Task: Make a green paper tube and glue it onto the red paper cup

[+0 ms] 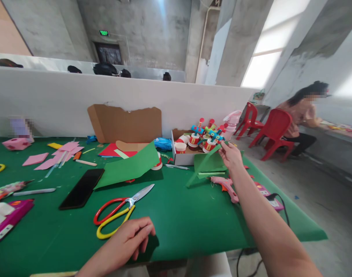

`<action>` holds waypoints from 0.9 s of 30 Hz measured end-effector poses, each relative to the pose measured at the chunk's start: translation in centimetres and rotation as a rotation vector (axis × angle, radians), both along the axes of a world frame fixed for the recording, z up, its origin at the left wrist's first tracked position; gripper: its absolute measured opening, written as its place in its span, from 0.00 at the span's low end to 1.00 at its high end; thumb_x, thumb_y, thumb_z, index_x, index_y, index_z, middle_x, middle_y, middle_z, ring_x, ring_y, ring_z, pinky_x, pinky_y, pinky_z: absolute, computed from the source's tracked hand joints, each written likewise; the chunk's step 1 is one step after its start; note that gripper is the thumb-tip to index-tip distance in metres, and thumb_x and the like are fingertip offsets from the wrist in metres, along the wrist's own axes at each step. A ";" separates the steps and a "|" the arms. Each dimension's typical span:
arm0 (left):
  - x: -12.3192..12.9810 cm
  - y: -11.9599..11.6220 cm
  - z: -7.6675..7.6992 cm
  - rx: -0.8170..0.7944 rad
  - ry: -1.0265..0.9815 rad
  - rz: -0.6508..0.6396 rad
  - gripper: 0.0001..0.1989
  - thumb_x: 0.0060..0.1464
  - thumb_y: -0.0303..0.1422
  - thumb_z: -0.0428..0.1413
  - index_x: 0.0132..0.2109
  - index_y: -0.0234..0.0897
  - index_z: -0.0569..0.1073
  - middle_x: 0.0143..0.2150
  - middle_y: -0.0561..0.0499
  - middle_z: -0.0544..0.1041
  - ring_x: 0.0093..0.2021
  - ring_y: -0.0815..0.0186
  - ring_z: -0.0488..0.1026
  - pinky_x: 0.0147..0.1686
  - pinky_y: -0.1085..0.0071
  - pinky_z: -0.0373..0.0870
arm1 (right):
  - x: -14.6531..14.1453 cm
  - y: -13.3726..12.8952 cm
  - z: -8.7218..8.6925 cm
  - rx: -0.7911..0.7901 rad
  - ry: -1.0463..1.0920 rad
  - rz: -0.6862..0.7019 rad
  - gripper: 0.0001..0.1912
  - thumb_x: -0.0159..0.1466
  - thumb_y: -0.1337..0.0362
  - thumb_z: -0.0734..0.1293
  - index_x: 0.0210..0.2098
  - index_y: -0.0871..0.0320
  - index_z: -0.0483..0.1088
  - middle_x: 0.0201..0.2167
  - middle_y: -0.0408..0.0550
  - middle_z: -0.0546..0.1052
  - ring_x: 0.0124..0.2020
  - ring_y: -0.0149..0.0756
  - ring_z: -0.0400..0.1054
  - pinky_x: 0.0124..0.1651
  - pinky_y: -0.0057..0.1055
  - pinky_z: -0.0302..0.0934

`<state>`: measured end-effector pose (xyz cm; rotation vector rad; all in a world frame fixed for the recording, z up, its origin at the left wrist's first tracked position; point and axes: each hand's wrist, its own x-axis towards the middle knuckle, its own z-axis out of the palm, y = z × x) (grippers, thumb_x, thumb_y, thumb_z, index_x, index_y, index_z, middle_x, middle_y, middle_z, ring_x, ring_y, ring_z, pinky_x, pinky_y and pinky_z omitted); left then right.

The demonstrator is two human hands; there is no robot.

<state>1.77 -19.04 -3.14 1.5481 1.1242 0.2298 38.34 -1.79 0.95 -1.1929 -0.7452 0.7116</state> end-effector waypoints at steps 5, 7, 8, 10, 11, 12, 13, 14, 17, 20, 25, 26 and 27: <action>-0.2 0.4 0.6 0.119 0.074 -0.020 0.23 0.55 0.55 0.42 0.32 0.39 0.64 0.25 0.56 0.66 0.24 0.70 0.64 0.24 0.76 0.61 | 2.5 0.5 -1.9 -0.051 -0.134 -0.116 0.11 0.48 0.61 0.74 0.24 0.58 0.68 0.12 0.34 0.65 0.14 0.23 0.58 0.17 0.21 0.56; -0.9 1.0 0.9 0.209 0.123 -0.015 0.21 0.57 0.52 0.42 0.32 0.40 0.64 0.26 0.56 0.67 0.24 0.70 0.65 0.25 0.75 0.61 | 3.4 0.3 -2.8 -0.104 -0.193 -0.140 0.10 0.49 0.62 0.73 0.24 0.58 0.67 0.12 0.35 0.66 0.14 0.24 0.59 0.17 0.22 0.56; -1.3 1.5 1.1 0.273 0.163 -0.004 0.20 0.58 0.50 0.41 0.32 0.40 0.65 0.26 0.55 0.68 0.25 0.69 0.66 0.26 0.74 0.62 | 3.8 0.1 -3.3 -0.136 -0.224 -0.145 0.10 0.49 0.63 0.72 0.23 0.58 0.67 0.12 0.35 0.66 0.13 0.25 0.59 0.17 0.23 0.58; -2.2 3.0 1.1 0.434 0.289 0.042 0.19 0.60 0.47 0.40 0.34 0.40 0.67 0.27 0.54 0.70 0.26 0.67 0.68 0.28 0.73 0.62 | 4.6 -0.2 -4.0 -0.209 -0.292 -0.150 0.09 0.48 0.65 0.72 0.22 0.57 0.66 0.12 0.36 0.67 0.14 0.27 0.61 0.18 0.25 0.59; -2.7 3.8 1.1 0.525 0.370 0.077 0.18 0.60 0.45 0.39 0.36 0.41 0.68 0.27 0.54 0.71 0.27 0.66 0.68 0.29 0.72 0.62 | 4.9 -0.4 -4.3 -0.245 -0.328 -0.155 0.09 0.47 0.66 0.73 0.22 0.57 0.67 0.13 0.37 0.68 0.13 0.27 0.61 0.18 0.25 0.59; -3.2 4.8 1.0 0.612 0.450 0.114 0.17 0.61 0.42 0.39 0.38 0.41 0.68 0.29 0.52 0.73 0.29 0.64 0.70 0.31 0.71 0.62 | 5.2 -0.6 -4.4 -0.280 -0.366 -0.164 0.09 0.46 0.67 0.73 0.23 0.58 0.67 0.15 0.38 0.70 0.13 0.26 0.61 0.17 0.25 0.58; -3.5 5.7 0.9 0.692 0.518 0.144 0.16 0.61 0.39 0.39 0.41 0.40 0.69 0.32 0.50 0.74 0.32 0.63 0.71 0.33 0.70 0.63 | 5.5 -0.8 -4.5 -0.311 -0.405 -0.178 0.09 0.46 0.69 0.72 0.24 0.58 0.68 0.18 0.39 0.72 0.13 0.25 0.61 0.17 0.25 0.57; -3.8 6.6 0.8 0.764 0.573 0.159 0.15 0.60 0.37 0.40 0.42 0.39 0.69 0.35 0.48 0.76 0.37 0.61 0.72 0.36 0.68 0.65 | 5.8 -1.0 -4.4 -0.336 -0.443 -0.195 0.09 0.45 0.70 0.72 0.26 0.58 0.69 0.21 0.41 0.75 0.12 0.24 0.60 0.17 0.24 0.57; -3.8 8.8 0.6 0.905 0.691 0.128 0.14 0.59 0.34 0.42 0.47 0.36 0.69 0.45 0.43 0.75 0.48 0.56 0.70 0.46 0.64 0.65 | 6.3 -1.5 -3.7 -0.380 -0.546 -0.235 0.10 0.47 0.71 0.70 0.30 0.59 0.71 0.31 0.46 0.78 0.12 0.21 0.59 0.20 0.25 0.57; -2.9 10.0 0.7 0.932 0.837 0.085 0.15 0.58 0.33 0.46 0.50 0.33 0.67 0.47 0.40 0.74 0.49 0.53 0.69 0.47 0.62 0.65 | 5.7 -2.4 -2.4 -0.383 -0.619 -0.214 0.10 0.51 0.68 0.69 0.34 0.59 0.73 0.28 0.45 0.78 0.15 0.25 0.62 0.25 0.28 0.60; -1.3 11.6 0.1 0.961 1.031 0.097 0.15 0.58 0.36 0.49 0.48 0.32 0.68 0.45 0.37 0.73 0.47 0.50 0.69 0.40 0.61 0.66 | 0.2 -5.2 -1.7 -0.183 -0.673 -0.002 0.13 0.56 0.61 0.67 0.40 0.57 0.75 0.22 0.44 0.75 0.23 0.35 0.68 0.29 0.31 0.64; -1.2 12.0 -0.1 0.994 1.046 0.119 0.15 0.58 0.36 0.49 0.48 0.31 0.68 0.44 0.36 0.73 0.47 0.49 0.69 0.39 0.60 0.66 | -1.4 -5.8 -2.0 -0.138 -0.680 0.057 0.13 0.57 0.59 0.67 0.40 0.57 0.75 0.23 0.44 0.75 0.22 0.34 0.68 0.28 0.31 0.64; -1.2 12.5 -0.3 1.034 1.054 0.134 0.15 0.57 0.35 0.49 0.47 0.30 0.69 0.44 0.35 0.73 0.46 0.48 0.69 0.38 0.59 0.66 | -3.0 -6.4 -2.3 -0.100 -0.682 0.112 0.13 0.57 0.58 0.66 0.40 0.56 0.75 0.23 0.44 0.75 0.21 0.33 0.67 0.27 0.31 0.64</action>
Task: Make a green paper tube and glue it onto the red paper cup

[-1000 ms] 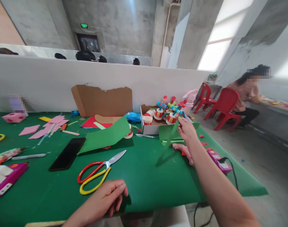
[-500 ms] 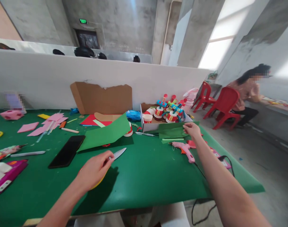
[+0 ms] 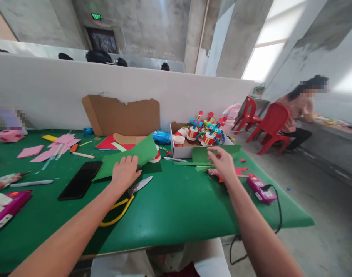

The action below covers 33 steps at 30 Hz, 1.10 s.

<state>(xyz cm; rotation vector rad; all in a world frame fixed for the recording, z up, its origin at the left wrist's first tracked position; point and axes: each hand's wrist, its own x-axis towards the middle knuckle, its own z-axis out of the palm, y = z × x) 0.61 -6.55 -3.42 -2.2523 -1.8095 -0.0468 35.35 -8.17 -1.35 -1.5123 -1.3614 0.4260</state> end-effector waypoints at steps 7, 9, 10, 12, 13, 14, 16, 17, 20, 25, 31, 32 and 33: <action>0.8 -0.2 0.5 0.204 0.064 -0.091 0.14 0.59 0.25 0.43 0.39 0.33 0.74 0.38 0.38 0.75 0.42 0.52 0.69 0.38 0.58 0.63 | -9.6 -3.2 -1.9 0.282 -0.482 0.181 0.20 0.62 0.66 0.63 0.54 0.55 0.68 0.56 0.55 0.70 0.54 0.47 0.67 0.54 0.46 0.64; 1.9 -2.1 0.8 0.303 0.081 -0.226 0.11 0.59 0.25 0.46 0.38 0.34 0.74 0.35 0.41 0.75 0.40 0.54 0.69 0.38 0.59 0.63 | -11.6 -3.8 -2.1 0.416 -0.768 0.221 0.25 0.62 0.69 0.64 0.58 0.49 0.64 0.63 0.50 0.64 0.66 0.50 0.51 0.66 0.54 0.47; 2.5 -3.2 0.9 0.332 0.084 -0.320 0.11 0.59 0.25 0.47 0.41 0.35 0.74 0.35 0.43 0.75 0.39 0.55 0.68 0.38 0.60 0.63 | -12.4 -4.0 -2.2 0.469 -0.873 0.253 0.24 0.62 0.69 0.64 0.58 0.48 0.65 0.64 0.47 0.63 0.68 0.50 0.46 0.68 0.56 0.39; 3.1 -5.4 0.9 0.365 0.070 -0.447 0.10 0.59 0.24 0.49 0.42 0.36 0.74 0.35 0.45 0.75 0.39 0.58 0.68 0.40 0.60 0.64 | -13.1 -4.0 -2.5 0.524 -0.980 0.303 0.18 0.62 0.70 0.63 0.50 0.48 0.71 0.62 0.45 0.66 0.68 0.49 0.44 0.69 0.57 0.31; 3.0 -6.4 0.9 0.385 0.039 -0.471 0.10 0.59 0.25 0.50 0.43 0.36 0.74 0.37 0.45 0.76 0.40 0.58 0.69 0.42 0.60 0.64 | -13.0 -3.8 -2.5 0.522 -0.985 0.301 0.14 0.63 0.70 0.63 0.44 0.50 0.74 0.60 0.45 0.68 0.68 0.48 0.46 0.69 0.57 0.30; 2.7 -7.4 0.8 0.417 -0.011 -0.470 0.10 0.59 0.26 0.51 0.45 0.37 0.74 0.40 0.45 0.76 0.43 0.58 0.69 0.44 0.60 0.64 | -12.6 -3.6 -2.5 0.504 -0.963 0.277 0.10 0.62 0.70 0.63 0.38 0.52 0.75 0.57 0.46 0.71 0.67 0.48 0.48 0.69 0.57 0.30; 1.6 -9.0 0.4 0.500 -0.143 -0.429 0.10 0.60 0.28 0.51 0.48 0.37 0.73 0.44 0.44 0.76 0.46 0.57 0.69 0.46 0.60 0.65 | -10.9 -2.9 -2.1 0.456 -0.865 0.165 0.09 0.61 0.70 0.63 0.31 0.54 0.74 0.54 0.47 0.74 0.65 0.48 0.52 0.68 0.58 0.33; 0.9 -9.6 0.0 0.524 -0.210 -0.407 0.10 0.61 0.28 0.50 0.47 0.36 0.73 0.43 0.44 0.76 0.46 0.58 0.69 0.46 0.61 0.65 | -9.9 -2.6 -1.7 0.437 -0.802 0.089 0.08 0.61 0.70 0.63 0.31 0.54 0.74 0.53 0.48 0.74 0.64 0.49 0.53 0.67 0.59 0.35; 0.2 -10.3 -1.8 0.331 -0.359 -0.405 0.14 0.64 0.30 0.44 0.46 0.35 0.73 0.43 0.43 0.77 0.45 0.61 0.72 0.46 0.65 0.68 | -6.8 -2.0 0.2 0.468 -0.635 -0.150 0.08 0.59 0.69 0.63 0.31 0.54 0.73 0.53 0.49 0.73 0.63 0.51 0.55 0.64 0.63 0.39; 3.8 -7.8 -5.3 -0.216 -0.330 -0.387 0.31 0.63 0.49 0.38 0.62 0.29 0.62 0.64 0.34 0.64 0.65 0.53 0.59 0.60 0.56 0.58 | -4.9 -1.5 4.2 0.527 -0.667 -0.283 0.06 0.59 0.65 0.63 0.30 0.55 0.72 0.50 0.51 0.75 0.61 0.54 0.57 0.63 0.66 0.37; 10.5 -8.6 -4.5 -0.415 -0.294 -0.749 0.43 0.59 0.57 0.37 0.67 0.24 0.52 0.70 0.34 0.51 0.71 0.53 0.44 0.67 0.55 0.42 | -5.9 -0.2 9.5 0.559 -0.800 -0.163 0.07 0.60 0.67 0.62 0.35 0.55 0.71 0.46 0.50 0.76 0.57 0.52 0.60 0.63 0.63 0.41; 11.5 -9.3 -4.0 -0.464 -0.322 -0.965 0.42 0.59 0.57 0.38 0.67 0.27 0.53 0.70 0.37 0.53 0.70 0.57 0.45 0.67 0.60 0.43 | -6.1 0.0 10.3 0.556 -0.821 -0.139 0.07 0.60 0.67 0.62 0.36 0.55 0.71 0.45 0.50 0.77 0.56 0.52 0.61 0.63 0.62 0.42; 12.4 -9.8 -3.5 -0.511 -0.341 -1.162 0.39 0.61 0.55 0.37 0.68 0.29 0.52 0.70 0.41 0.53 0.70 0.62 0.47 0.67 0.66 0.44 | -6.4 0.1 10.9 0.553 -0.840 -0.119 0.07 0.61 0.66 0.62 0.37 0.55 0.71 0.44 0.49 0.77 0.55 0.51 0.62 0.63 0.62 0.41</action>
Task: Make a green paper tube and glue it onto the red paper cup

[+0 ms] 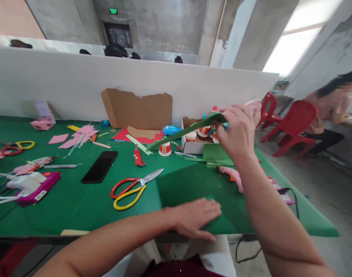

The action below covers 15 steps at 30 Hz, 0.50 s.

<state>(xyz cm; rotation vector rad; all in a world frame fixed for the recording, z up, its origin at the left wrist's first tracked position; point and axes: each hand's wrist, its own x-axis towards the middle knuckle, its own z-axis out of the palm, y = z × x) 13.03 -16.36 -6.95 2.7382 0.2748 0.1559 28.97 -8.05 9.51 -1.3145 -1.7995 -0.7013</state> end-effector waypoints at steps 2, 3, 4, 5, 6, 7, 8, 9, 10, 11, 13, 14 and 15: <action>1.4 0.0 0.7 -0.030 -0.065 -0.065 0.36 0.63 0.51 0.36 0.69 0.31 0.49 0.71 0.44 0.52 0.71 0.63 0.44 0.67 0.65 0.45 | -0.4 0.0 0.8 -0.021 -0.039 0.016 0.08 0.62 0.65 0.62 0.39 0.55 0.71 0.43 0.48 0.77 0.54 0.50 0.63 0.64 0.62 0.38; 1.9 0.5 0.8 -0.032 -0.057 0.047 0.35 0.63 0.50 0.36 0.69 0.30 0.48 0.71 0.43 0.51 0.71 0.61 0.44 0.67 0.62 0.44 | -0.6 -0.1 1.0 -0.030 -0.054 0.023 0.08 0.62 0.65 0.62 0.39 0.55 0.71 0.43 0.47 0.77 0.53 0.50 0.63 0.64 0.62 0.36; 2.3 1.3 0.8 -0.033 -0.022 0.231 0.35 0.64 0.49 0.36 0.69 0.29 0.48 0.71 0.40 0.50 0.71 0.58 0.43 0.67 0.57 0.44 | -0.9 -0.2 1.0 -0.038 -0.065 0.030 0.08 0.62 0.65 0.62 0.39 0.55 0.71 0.42 0.48 0.77 0.53 0.50 0.64 0.65 0.62 0.35; 2.6 2.1 0.8 -0.037 0.035 0.430 0.36 0.63 0.49 0.37 0.69 0.28 0.48 0.71 0.38 0.50 0.71 0.55 0.43 0.67 0.54 0.44 | -1.1 -0.2 0.9 -0.047 -0.071 0.037 0.08 0.62 0.65 0.62 0.39 0.55 0.71 0.41 0.48 0.77 0.53 0.50 0.63 0.65 0.63 0.34; 3.0 2.7 0.6 -0.047 0.107 0.597 0.36 0.63 0.49 0.38 0.69 0.26 0.48 0.71 0.36 0.49 0.71 0.52 0.42 0.66 0.52 0.44 | -1.4 -0.3 0.7 -0.057 -0.072 0.047 0.08 0.62 0.65 0.62 0.39 0.55 0.71 0.41 0.49 0.77 0.53 0.50 0.63 0.64 0.63 0.34; 3.4 3.0 0.5 -0.060 0.177 0.695 0.38 0.63 0.49 0.39 0.68 0.23 0.48 0.71 0.33 0.47 0.71 0.50 0.42 0.66 0.50 0.45 | -1.8 -0.2 0.4 -0.066 -0.068 0.058 0.08 0.62 0.65 0.62 0.39 0.56 0.71 0.40 0.49 0.77 0.53 0.50 0.64 0.64 0.63 0.34; 3.8 2.8 0.4 -0.062 0.211 0.684 0.40 0.61 0.50 0.41 0.68 0.20 0.48 0.70 0.31 0.47 0.71 0.47 0.42 0.65 0.50 0.45 | -2.2 -0.2 0.1 -0.073 -0.061 0.070 0.08 0.62 0.65 0.62 0.39 0.56 0.71 0.39 0.50 0.77 0.52 0.50 0.64 0.64 0.64 0.33; 4.2 2.1 0.3 -0.041 0.182 0.593 0.41 0.60 0.50 0.43 0.68 0.21 0.49 0.70 0.31 0.48 0.70 0.47 0.44 0.65 0.50 0.47 | -2.7 0.0 -0.3 -0.079 -0.051 0.082 0.08 0.62 0.65 0.62 0.38 0.56 0.72 0.39 0.50 0.77 0.51 0.50 0.65 0.64 0.64 0.33; 4.6 1.0 0.2 -0.023 0.112 0.401 0.40 0.59 0.52 0.45 0.67 0.24 0.52 0.69 0.33 0.52 0.69 0.49 0.49 0.64 0.52 0.50 | -3.3 0.1 -0.7 -0.083 -0.041 0.093 0.08 0.62 0.66 0.61 0.37 0.56 0.72 0.38 0.50 0.77 0.51 0.49 0.65 0.64 0.64 0.32; 4.9 -0.3 0.2 -0.024 0.053 0.167 0.38 0.58 0.52 0.47 0.66 0.30 0.57 0.68 0.37 0.58 0.67 0.51 0.54 0.63 0.55 0.55 | -3.8 0.1 -1.1 -0.086 -0.032 0.106 0.08 0.62 0.66 0.61 0.37 0.56 0.72 0.38 0.50 0.77 0.50 0.49 0.66 0.65 0.64 0.32; 4.5 -2.9 0.2 -0.059 -0.067 -0.187 0.25 0.61 0.48 0.46 0.61 0.45 0.66 0.62 0.52 0.69 0.62 0.60 0.64 0.57 0.66 0.63 | -4.5 -0.3 -2.1 -0.093 -0.028 0.138 0.08 0.62 0.67 0.61 0.37 0.57 0.71 0.38 0.50 0.78 0.50 0.48 0.66 0.65 0.64 0.32; 3.6 -3.9 0.2 -0.066 -0.116 -0.239 0.20 0.63 0.45 0.45 0.58 0.48 0.69 0.58 0.55 0.72 0.59 0.64 0.67 0.54 0.70 0.65 | -4.6 -0.7 -2.7 -0.097 -0.034 0.157 0.07 0.63 0.67 0.61 0.37 0.57 0.71 0.38 0.50 0.78 0.50 0.48 0.67 0.65 0.63 0.33; 2.1 -4.6 0.2 -0.066 -0.158 -0.175 0.18 0.63 0.42 0.44 0.55 0.47 0.71 0.53 0.54 0.76 0.54 0.66 0.71 0.51 0.72 0.67 | -4.4 -1.4 -3.3 -0.100 -0.042 0.179 0.07 0.64 0.68 0.61 0.38 0.56 0.71 0.38 0.50 0.78 0.50 0.47 0.67 0.66 0.63 0.33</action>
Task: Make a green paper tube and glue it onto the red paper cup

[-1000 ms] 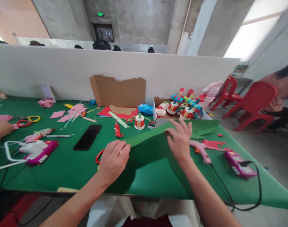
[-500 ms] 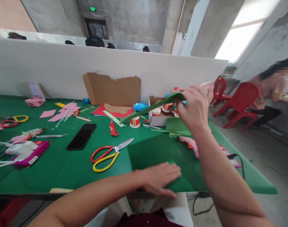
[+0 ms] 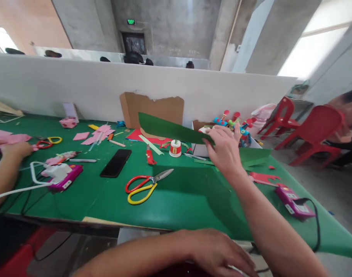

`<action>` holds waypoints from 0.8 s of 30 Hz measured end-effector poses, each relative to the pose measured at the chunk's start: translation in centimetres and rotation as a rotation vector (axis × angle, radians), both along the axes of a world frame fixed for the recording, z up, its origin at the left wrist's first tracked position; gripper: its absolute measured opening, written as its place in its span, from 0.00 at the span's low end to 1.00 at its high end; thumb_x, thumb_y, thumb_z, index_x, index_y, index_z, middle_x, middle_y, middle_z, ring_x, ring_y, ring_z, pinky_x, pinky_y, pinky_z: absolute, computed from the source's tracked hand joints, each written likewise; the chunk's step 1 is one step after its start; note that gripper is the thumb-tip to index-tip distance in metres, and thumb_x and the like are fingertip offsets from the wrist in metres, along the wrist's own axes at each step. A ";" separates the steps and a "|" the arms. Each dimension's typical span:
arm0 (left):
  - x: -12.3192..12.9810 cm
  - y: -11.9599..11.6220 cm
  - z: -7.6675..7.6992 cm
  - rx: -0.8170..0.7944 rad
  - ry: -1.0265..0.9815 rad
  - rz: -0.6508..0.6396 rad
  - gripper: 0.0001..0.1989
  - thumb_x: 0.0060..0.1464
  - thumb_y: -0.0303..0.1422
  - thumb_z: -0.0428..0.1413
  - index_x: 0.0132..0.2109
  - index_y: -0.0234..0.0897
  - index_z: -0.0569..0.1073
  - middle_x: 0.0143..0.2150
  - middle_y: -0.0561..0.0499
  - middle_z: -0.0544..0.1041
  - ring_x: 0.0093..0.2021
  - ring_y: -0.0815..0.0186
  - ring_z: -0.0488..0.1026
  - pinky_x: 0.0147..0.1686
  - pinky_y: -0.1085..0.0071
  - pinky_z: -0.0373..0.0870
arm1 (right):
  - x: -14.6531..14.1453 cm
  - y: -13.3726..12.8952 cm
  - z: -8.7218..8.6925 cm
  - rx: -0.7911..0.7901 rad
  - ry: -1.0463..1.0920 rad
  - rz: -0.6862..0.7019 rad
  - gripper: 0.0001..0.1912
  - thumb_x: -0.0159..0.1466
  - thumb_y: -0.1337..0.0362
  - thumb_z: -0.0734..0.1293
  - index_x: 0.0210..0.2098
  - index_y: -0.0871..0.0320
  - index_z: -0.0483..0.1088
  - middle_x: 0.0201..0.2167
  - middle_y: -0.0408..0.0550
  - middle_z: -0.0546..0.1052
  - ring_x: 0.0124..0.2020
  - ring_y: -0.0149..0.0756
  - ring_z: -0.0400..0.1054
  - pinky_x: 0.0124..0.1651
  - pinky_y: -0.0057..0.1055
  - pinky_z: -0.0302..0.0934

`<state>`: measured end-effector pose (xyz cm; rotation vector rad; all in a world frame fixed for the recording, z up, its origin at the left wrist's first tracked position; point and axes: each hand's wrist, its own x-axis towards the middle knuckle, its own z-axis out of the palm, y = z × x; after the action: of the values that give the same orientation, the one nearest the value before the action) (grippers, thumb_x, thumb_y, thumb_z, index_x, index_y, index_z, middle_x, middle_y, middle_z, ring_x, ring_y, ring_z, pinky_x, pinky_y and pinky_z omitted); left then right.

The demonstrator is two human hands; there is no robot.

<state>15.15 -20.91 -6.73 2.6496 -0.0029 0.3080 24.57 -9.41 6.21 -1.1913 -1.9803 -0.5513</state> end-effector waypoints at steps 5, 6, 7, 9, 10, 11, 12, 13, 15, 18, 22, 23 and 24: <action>-12.8 1.6 -0.9 0.180 -0.069 1.089 0.15 0.61 0.29 0.43 0.42 0.39 0.76 0.41 0.44 0.78 0.42 0.60 0.73 0.45 0.62 0.71 | 3.2 -4.2 -4.9 0.022 0.050 0.142 0.05 0.64 0.69 0.62 0.36 0.55 0.70 0.40 0.47 0.80 0.48 0.42 0.70 0.66 0.58 0.44; -15.3 2.2 -1.2 0.238 -0.060 1.225 0.15 0.59 0.29 0.44 0.44 0.37 0.75 0.44 0.42 0.76 0.45 0.57 0.72 0.47 0.58 0.70 | 3.8 -4.9 -6.1 0.006 0.059 0.175 0.06 0.64 0.70 0.62 0.36 0.54 0.70 0.39 0.47 0.80 0.47 0.41 0.71 0.65 0.57 0.47; -17.4 2.7 -1.5 0.270 -0.045 1.311 0.16 0.58 0.29 0.45 0.48 0.36 0.74 0.48 0.39 0.75 0.48 0.54 0.71 0.49 0.55 0.69 | 4.3 -5.5 -7.3 -0.009 0.066 0.206 0.07 0.63 0.71 0.62 0.36 0.54 0.70 0.39 0.46 0.80 0.47 0.41 0.72 0.65 0.57 0.49; -20.4 3.3 -2.1 0.249 -0.029 1.319 0.17 0.57 0.28 0.46 0.50 0.35 0.73 0.46 0.40 0.75 0.46 0.55 0.71 0.47 0.57 0.71 | 4.6 -6.2 -9.2 -0.063 0.046 0.279 0.10 0.63 0.72 0.61 0.38 0.53 0.71 0.40 0.47 0.80 0.46 0.40 0.72 0.63 0.55 0.53; -21.2 3.5 -2.3 0.230 -0.016 1.313 0.18 0.56 0.27 0.45 0.50 0.36 0.73 0.46 0.41 0.75 0.46 0.56 0.71 0.46 0.58 0.71 | 4.4 -6.4 -10.0 -0.090 0.022 0.310 0.11 0.63 0.73 0.61 0.38 0.53 0.71 0.40 0.47 0.80 0.46 0.39 0.73 0.63 0.55 0.54; -21.7 3.7 -2.4 0.209 -0.004 1.295 0.18 0.55 0.25 0.44 0.48 0.37 0.74 0.46 0.42 0.75 0.45 0.57 0.71 0.46 0.60 0.71 | 4.1 -6.6 -10.5 -0.112 -0.005 0.338 0.11 0.63 0.73 0.60 0.38 0.53 0.71 0.40 0.47 0.80 0.45 0.39 0.73 0.63 0.54 0.55; -21.9 3.8 -2.4 0.190 0.011 1.277 0.18 0.55 0.25 0.44 0.47 0.38 0.75 0.46 0.42 0.75 0.44 0.58 0.71 0.45 0.61 0.71 | 3.7 -6.6 -10.9 -0.130 -0.033 0.362 0.12 0.64 0.74 0.60 0.38 0.53 0.71 0.40 0.46 0.80 0.45 0.38 0.73 0.63 0.53 0.56; -22.0 4.0 -2.4 0.173 0.027 1.270 0.18 0.54 0.25 0.45 0.45 0.38 0.76 0.47 0.43 0.75 0.44 0.58 0.71 0.45 0.63 0.70 | 3.3 -6.7 -11.2 -0.145 -0.062 0.380 0.12 0.64 0.74 0.59 0.38 0.54 0.71 0.39 0.46 0.80 0.44 0.37 0.73 0.63 0.52 0.56; -22.0 4.7 -2.3 0.146 0.061 1.294 0.17 0.53 0.27 0.47 0.45 0.40 0.76 0.46 0.45 0.76 0.43 0.59 0.71 0.44 0.65 0.70 | 2.5 -6.7 -11.5 -0.169 -0.111 0.401 0.13 0.64 0.75 0.58 0.37 0.54 0.71 0.39 0.45 0.80 0.44 0.35 0.72 0.63 0.51 0.56; -22.3 6.4 -2.2 0.173 0.127 1.426 0.19 0.55 0.29 0.46 0.49 0.40 0.76 0.40 0.47 0.76 0.41 0.59 0.71 0.42 0.66 0.70 | 1.7 -6.9 -12.0 -0.202 -0.161 0.394 0.13 0.64 0.76 0.58 0.35 0.55 0.71 0.39 0.44 0.80 0.44 0.34 0.71 0.64 0.50 0.54; -23.7 8.3 -1.3 0.300 0.207 1.486 0.22 0.55 0.26 0.44 0.52 0.35 0.74 0.37 0.44 0.76 0.37 0.60 0.72 0.41 0.67 0.69 | 0.7 -7.6 -13.0 -0.278 -0.213 0.294 0.13 0.64 0.77 0.59 0.31 0.56 0.70 0.35 0.44 0.79 0.44 0.35 0.71 0.67 0.52 0.47; -24.0 8.4 -0.7 0.314 0.206 1.485 0.22 0.56 0.26 0.43 0.52 0.36 0.75 0.37 0.43 0.76 0.37 0.60 0.72 0.41 0.67 0.70 | 0.4 -7.8 -13.2 -0.314 -0.233 0.258 0.13 0.63 0.77 0.60 0.29 0.56 0.70 0.33 0.44 0.79 0.43 0.36 0.71 0.67 0.53 0.46; -24.2 8.2 0.0 0.319 0.192 1.486 0.21 0.57 0.26 0.43 0.52 0.36 0.75 0.38 0.43 0.76 0.38 0.60 0.72 0.42 0.67 0.70 | 0.2 -8.0 -13.4 -0.353 -0.252 0.226 0.13 0.63 0.77 0.60 0.28 0.56 0.69 0.32 0.44 0.78 0.42 0.37 0.71 0.68 0.53 0.44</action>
<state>-9.02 -12.76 -6.73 2.3956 2.1118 0.5004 24.73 -17.46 -7.21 -1.1220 -2.4657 -0.2504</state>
